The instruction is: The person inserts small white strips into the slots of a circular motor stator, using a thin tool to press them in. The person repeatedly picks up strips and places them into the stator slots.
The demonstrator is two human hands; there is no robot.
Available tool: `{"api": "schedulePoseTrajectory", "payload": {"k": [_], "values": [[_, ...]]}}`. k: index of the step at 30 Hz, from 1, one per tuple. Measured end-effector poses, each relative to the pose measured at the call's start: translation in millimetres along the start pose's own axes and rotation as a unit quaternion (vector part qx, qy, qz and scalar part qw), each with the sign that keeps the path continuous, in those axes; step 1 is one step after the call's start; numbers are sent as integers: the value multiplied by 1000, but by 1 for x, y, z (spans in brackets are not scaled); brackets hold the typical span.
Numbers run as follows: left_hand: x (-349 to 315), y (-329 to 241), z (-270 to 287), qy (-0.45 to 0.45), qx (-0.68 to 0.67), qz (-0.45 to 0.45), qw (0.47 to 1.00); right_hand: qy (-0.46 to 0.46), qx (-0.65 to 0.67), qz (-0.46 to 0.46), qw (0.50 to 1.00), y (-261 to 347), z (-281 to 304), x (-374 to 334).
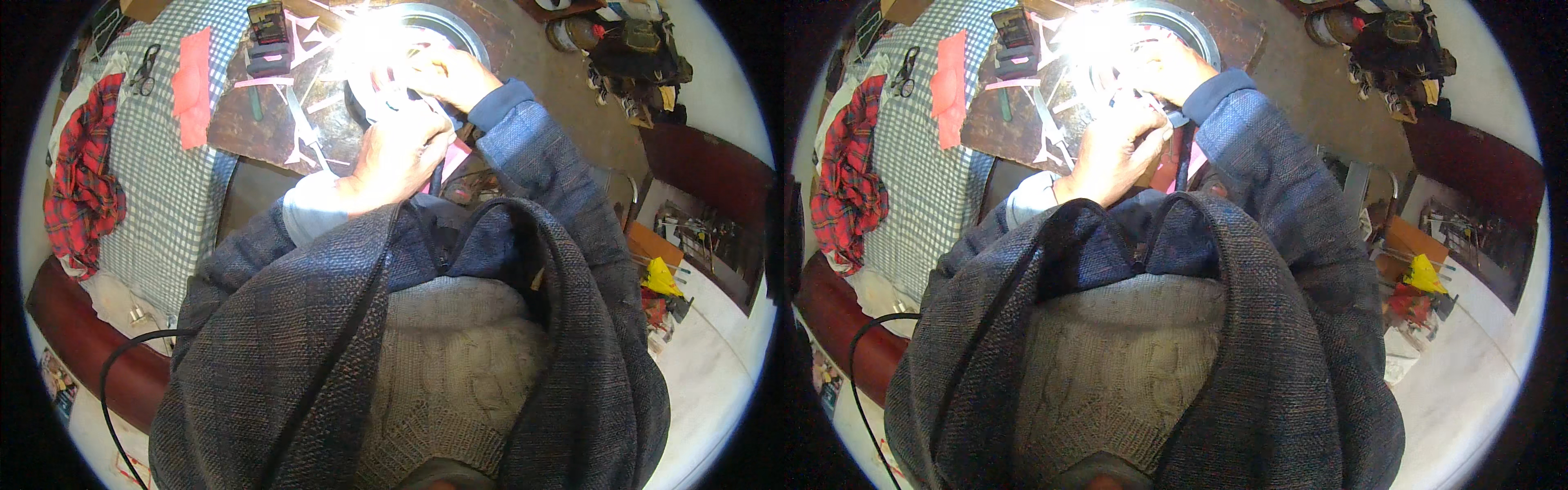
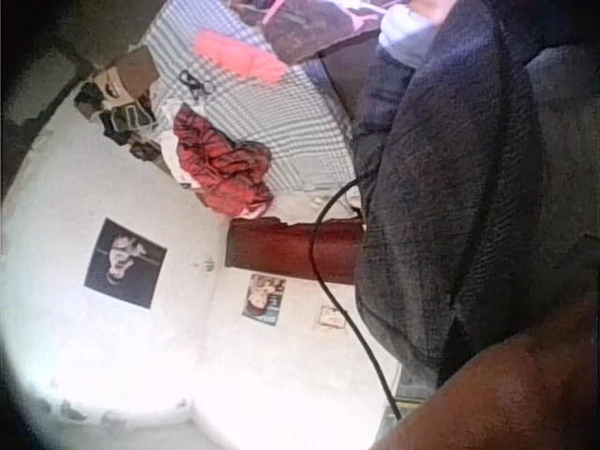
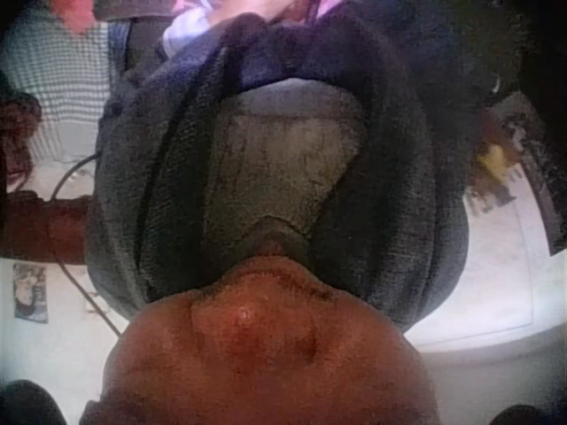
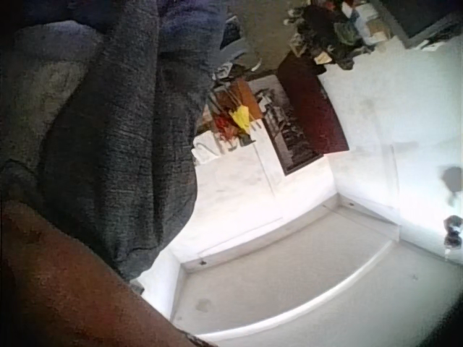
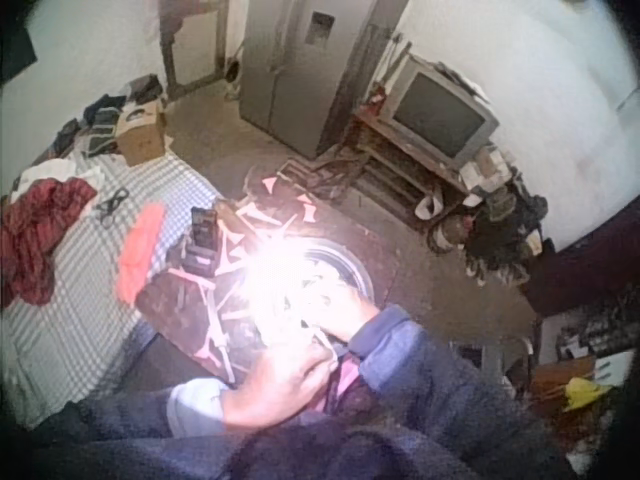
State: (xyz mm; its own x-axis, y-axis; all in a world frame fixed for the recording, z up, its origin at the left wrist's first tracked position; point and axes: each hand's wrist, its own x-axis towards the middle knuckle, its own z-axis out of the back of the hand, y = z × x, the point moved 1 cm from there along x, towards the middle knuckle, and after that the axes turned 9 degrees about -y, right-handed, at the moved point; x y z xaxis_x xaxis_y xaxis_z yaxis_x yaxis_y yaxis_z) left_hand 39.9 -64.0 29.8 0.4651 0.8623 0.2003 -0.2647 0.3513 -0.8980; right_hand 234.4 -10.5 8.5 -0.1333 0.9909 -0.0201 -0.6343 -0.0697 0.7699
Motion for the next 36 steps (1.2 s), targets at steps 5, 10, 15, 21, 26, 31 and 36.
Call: {"api": "schedulePoseTrajectory", "payload": {"k": [5, 10, 15, 21, 26, 31, 36], "values": [[-1, 7, 3, -16, 5, -41, 999, 25, -7, -131, 991, 5, -8, -11], [34, 52, 42, -213, 14, -22, 977, 12, -28, -88, 996, 16, -5, -14], [93, 111, 65, -90, 112, -161, 976, -1, -35, -84, 996, 16, -6, -17], [87, 86, 179, -168, 70, -73, 981, -44, -63, -54, 996, 10, -14, -9], [54, -7, 266, -192, -119, 114, 967, -94, -115, -12, 989, -1, -27, 13], [33, -71, 265, -216, -358, 60, 906, -125, -138, 5, 982, -15, -32, 27], [43, -109, 283, -133, -524, 38, 840, -156, -87, 2, 984, -43, -34, 31]]}}
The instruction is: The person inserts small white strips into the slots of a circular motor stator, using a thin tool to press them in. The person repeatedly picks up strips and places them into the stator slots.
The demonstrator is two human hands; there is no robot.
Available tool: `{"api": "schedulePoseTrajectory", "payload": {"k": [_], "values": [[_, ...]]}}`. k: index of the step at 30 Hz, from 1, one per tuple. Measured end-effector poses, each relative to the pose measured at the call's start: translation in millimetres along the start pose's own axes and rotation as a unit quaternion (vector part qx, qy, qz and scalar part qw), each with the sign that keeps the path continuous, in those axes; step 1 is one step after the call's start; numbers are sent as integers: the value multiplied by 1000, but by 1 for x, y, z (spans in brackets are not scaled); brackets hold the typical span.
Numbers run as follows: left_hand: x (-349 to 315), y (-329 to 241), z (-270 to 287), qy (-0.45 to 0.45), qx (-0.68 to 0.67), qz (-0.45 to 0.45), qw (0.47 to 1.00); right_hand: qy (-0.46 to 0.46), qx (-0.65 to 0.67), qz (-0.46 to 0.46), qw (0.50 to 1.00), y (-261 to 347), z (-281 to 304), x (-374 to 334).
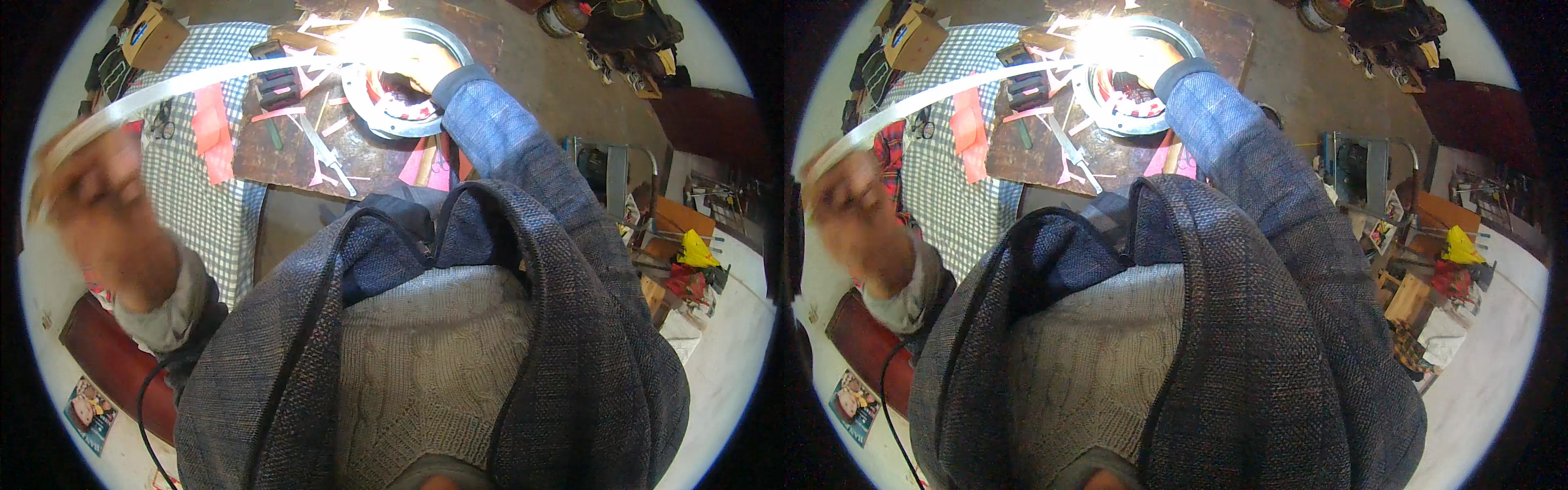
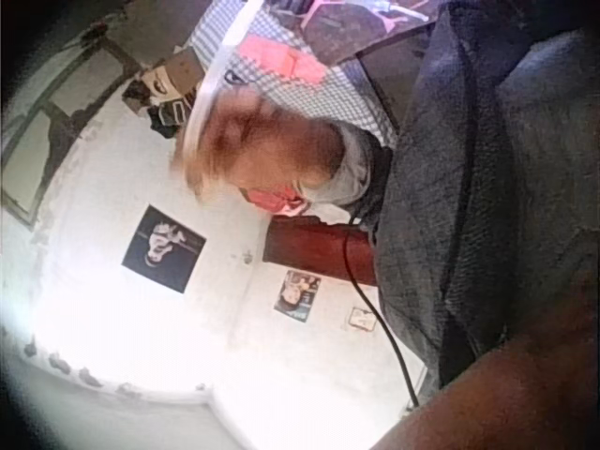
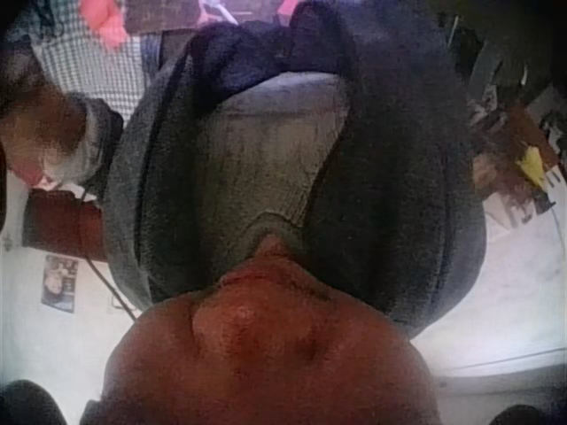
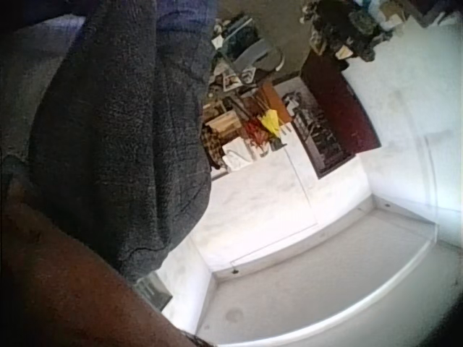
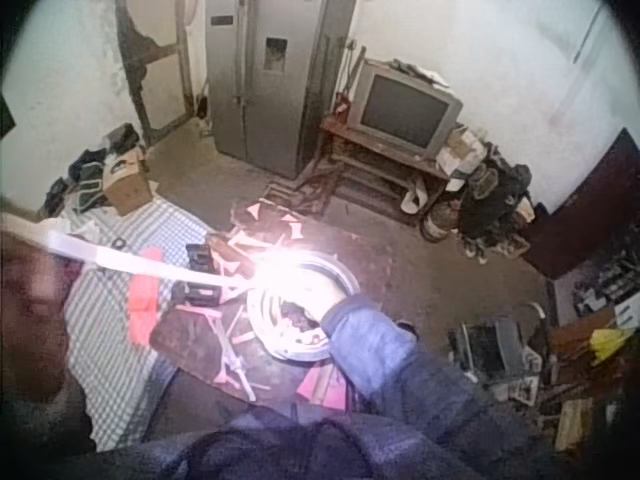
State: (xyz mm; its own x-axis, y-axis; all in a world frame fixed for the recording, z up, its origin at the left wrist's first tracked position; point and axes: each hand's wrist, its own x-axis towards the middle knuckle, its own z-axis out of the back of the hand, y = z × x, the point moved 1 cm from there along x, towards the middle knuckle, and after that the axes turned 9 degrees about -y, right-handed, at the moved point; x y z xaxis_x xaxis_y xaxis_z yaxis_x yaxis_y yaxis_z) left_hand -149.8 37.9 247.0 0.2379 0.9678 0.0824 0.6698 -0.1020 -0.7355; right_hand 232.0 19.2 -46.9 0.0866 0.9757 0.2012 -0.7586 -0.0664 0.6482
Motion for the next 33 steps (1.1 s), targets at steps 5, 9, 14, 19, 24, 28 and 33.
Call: {"api": "schedulePoseTrajectory", "payload": {"k": [5, 9, 14, 19, 24, 28, 33], "values": [[-3, -12, -34, 278, 185, -195, 922, -67, 174, -40, 982, -11, 17, -5], [-55, 6, -55, 243, 388, -294, 839, 67, 257, -337, 903, 28, 52, -12], [-86, 49, -107, 466, 337, -255, 777, 76, 352, -282, 889, 118, 63, -34], [-116, 95, -136, 570, 364, -68, 734, 153, 406, -407, 804, 125, 83, -62], [-90, 139, -68, 261, 423, -141, 856, 162, 428, -395, 797, 113, 102, -95], [-66, 224, -5, -11, 317, 165, 934, 188, 435, -373, 798, 113, 110, -113], [-77, 281, 9, 27, -1, 389, 921, 192, 321, -288, 882, 117, 105, -137]]}}
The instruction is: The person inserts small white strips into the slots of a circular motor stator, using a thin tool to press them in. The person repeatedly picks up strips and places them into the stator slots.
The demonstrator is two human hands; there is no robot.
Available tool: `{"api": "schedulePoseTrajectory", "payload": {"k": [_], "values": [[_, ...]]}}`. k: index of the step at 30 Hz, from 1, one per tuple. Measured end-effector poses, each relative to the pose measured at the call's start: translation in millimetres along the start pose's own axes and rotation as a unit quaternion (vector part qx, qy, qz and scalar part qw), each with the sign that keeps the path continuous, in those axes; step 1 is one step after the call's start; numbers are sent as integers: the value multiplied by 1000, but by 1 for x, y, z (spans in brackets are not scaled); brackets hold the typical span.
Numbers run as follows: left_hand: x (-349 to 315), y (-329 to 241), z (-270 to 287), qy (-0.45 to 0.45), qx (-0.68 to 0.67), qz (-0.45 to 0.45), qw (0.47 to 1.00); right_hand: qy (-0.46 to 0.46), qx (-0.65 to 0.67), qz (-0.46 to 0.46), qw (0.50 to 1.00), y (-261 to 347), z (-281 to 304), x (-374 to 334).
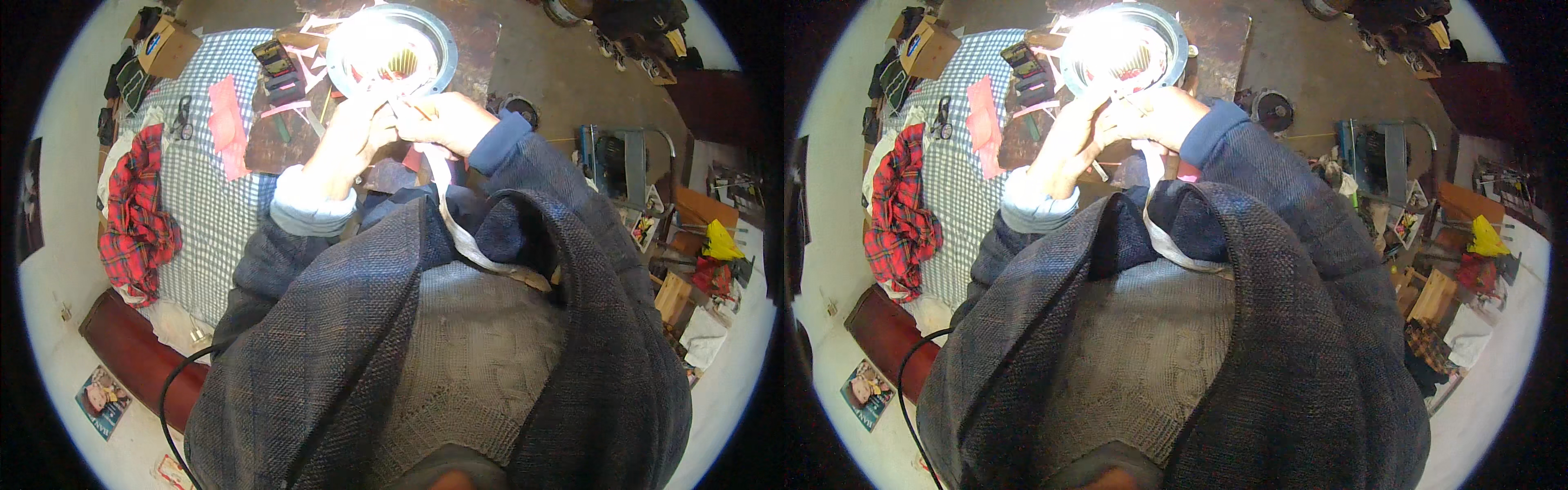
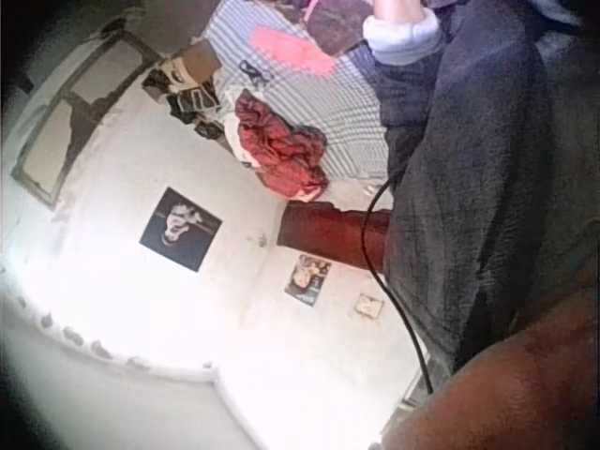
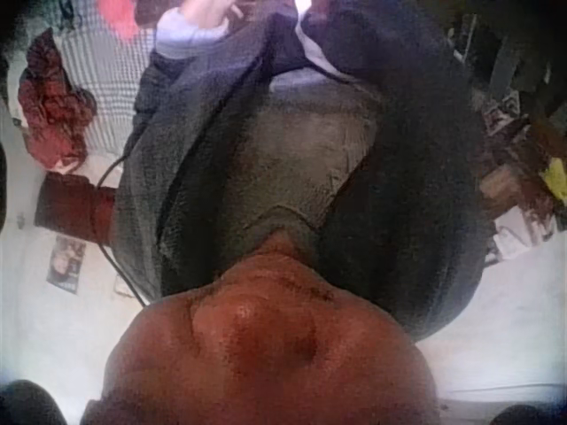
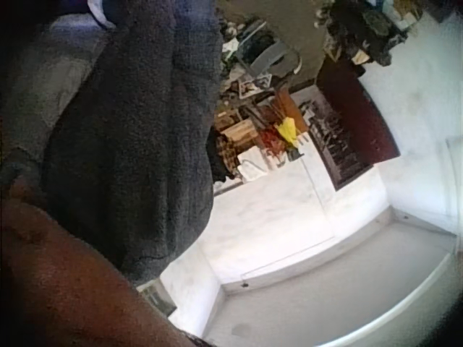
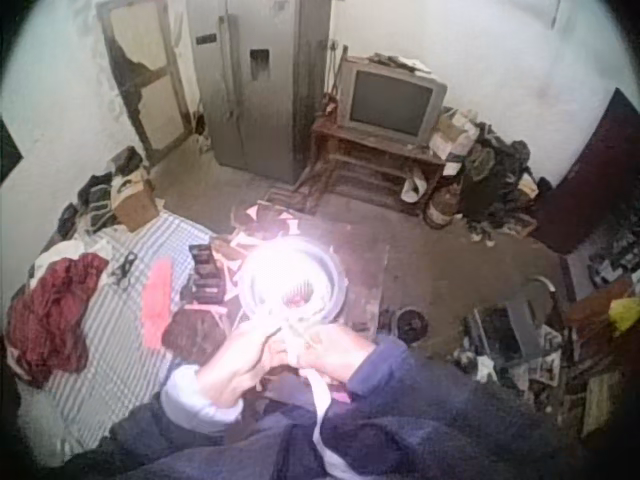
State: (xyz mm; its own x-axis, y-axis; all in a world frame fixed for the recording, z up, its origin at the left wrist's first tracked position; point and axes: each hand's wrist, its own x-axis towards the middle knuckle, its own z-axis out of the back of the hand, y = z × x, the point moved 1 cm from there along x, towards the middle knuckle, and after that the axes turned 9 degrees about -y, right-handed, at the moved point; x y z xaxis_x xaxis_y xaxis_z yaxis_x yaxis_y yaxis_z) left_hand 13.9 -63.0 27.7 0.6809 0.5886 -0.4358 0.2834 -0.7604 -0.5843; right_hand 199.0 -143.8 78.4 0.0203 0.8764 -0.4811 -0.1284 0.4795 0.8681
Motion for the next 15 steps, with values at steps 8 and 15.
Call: {"api": "schedulePoseTrajectory", "payload": {"k": [8, 15], "values": [[-7, -9, -4, 29, 207, -144, 967, -134, -259, 117, 949, 6, -11, -32], [-5, -4, -6, -20, 3, -26, 999, -188, -368, 322, 852, 17, -23, -58]]}}
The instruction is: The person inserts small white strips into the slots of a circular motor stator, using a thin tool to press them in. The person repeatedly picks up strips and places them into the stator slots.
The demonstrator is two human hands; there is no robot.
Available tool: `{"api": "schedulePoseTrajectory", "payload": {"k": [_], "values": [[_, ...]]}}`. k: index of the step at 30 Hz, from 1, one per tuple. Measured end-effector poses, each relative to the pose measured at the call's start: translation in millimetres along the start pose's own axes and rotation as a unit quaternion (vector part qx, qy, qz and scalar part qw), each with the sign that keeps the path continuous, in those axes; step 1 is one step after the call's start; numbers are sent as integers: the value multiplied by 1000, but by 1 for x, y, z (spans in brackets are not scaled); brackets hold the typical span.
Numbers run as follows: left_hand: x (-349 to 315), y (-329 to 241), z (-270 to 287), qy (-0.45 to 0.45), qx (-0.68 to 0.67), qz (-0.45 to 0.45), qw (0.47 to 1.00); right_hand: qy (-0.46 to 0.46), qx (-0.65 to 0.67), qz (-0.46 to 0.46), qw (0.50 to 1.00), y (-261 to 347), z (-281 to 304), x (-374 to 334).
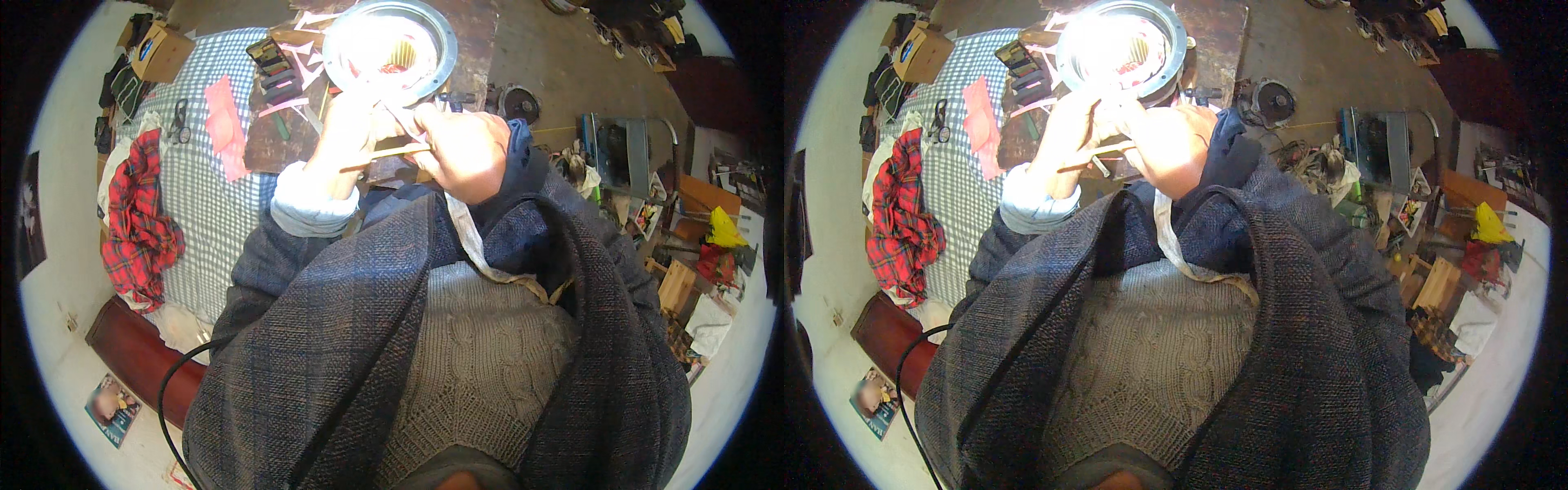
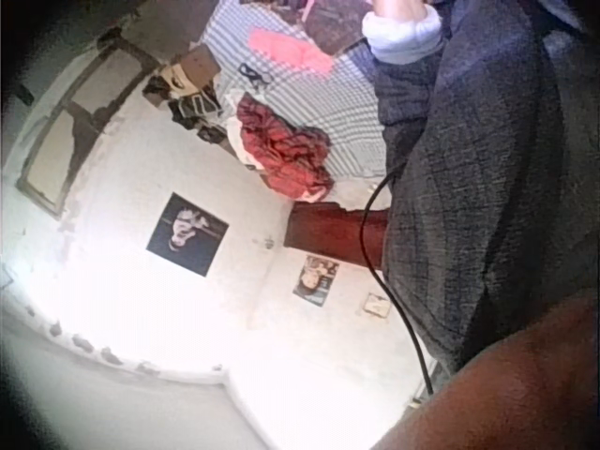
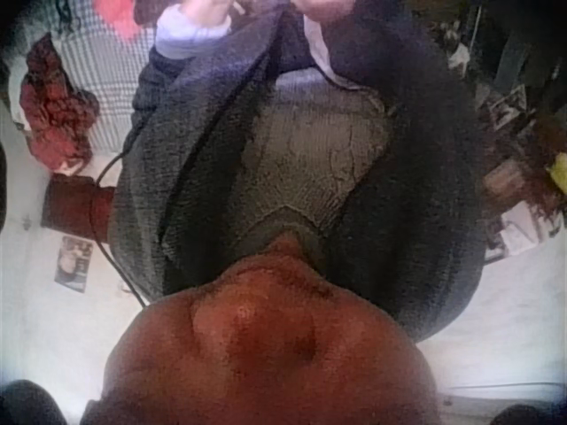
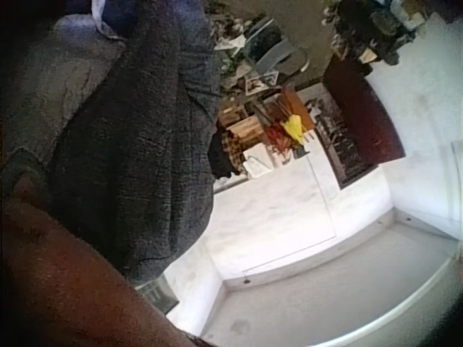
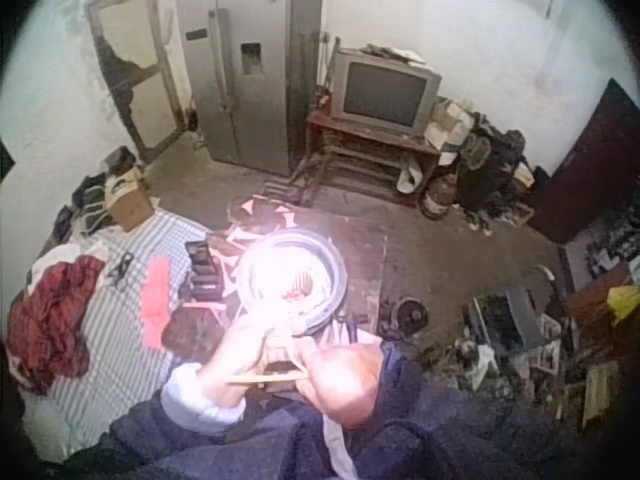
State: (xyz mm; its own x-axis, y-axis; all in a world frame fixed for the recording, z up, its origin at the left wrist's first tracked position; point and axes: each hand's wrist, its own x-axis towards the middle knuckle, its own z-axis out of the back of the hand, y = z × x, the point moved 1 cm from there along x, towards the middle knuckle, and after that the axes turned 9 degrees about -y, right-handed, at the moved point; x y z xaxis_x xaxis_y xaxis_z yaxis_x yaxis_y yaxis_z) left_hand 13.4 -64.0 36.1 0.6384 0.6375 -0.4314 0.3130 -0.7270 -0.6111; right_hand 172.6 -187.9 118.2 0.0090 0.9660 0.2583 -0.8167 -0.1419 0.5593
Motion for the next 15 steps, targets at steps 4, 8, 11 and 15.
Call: {"api": "schedulePoseTrajectory", "payload": {"k": [4, 8, 11, 15], "values": [[-6, -21, 1, 62, 441, -246, 861, -56, 3, 76, 996, 1, 2, -3], [-6, -37, 11, 74, 486, -300, 818, -34, 9, 104, 994, 3, -7, -2], [-7, -40, 16, 105, 537, -364, 754, -34, 33, 117, 992, 10, -7, -2], [-22, -40, 9, 88, 575, -462, 669, -17, 147, 3, 989, 6, 4, 10]]}}
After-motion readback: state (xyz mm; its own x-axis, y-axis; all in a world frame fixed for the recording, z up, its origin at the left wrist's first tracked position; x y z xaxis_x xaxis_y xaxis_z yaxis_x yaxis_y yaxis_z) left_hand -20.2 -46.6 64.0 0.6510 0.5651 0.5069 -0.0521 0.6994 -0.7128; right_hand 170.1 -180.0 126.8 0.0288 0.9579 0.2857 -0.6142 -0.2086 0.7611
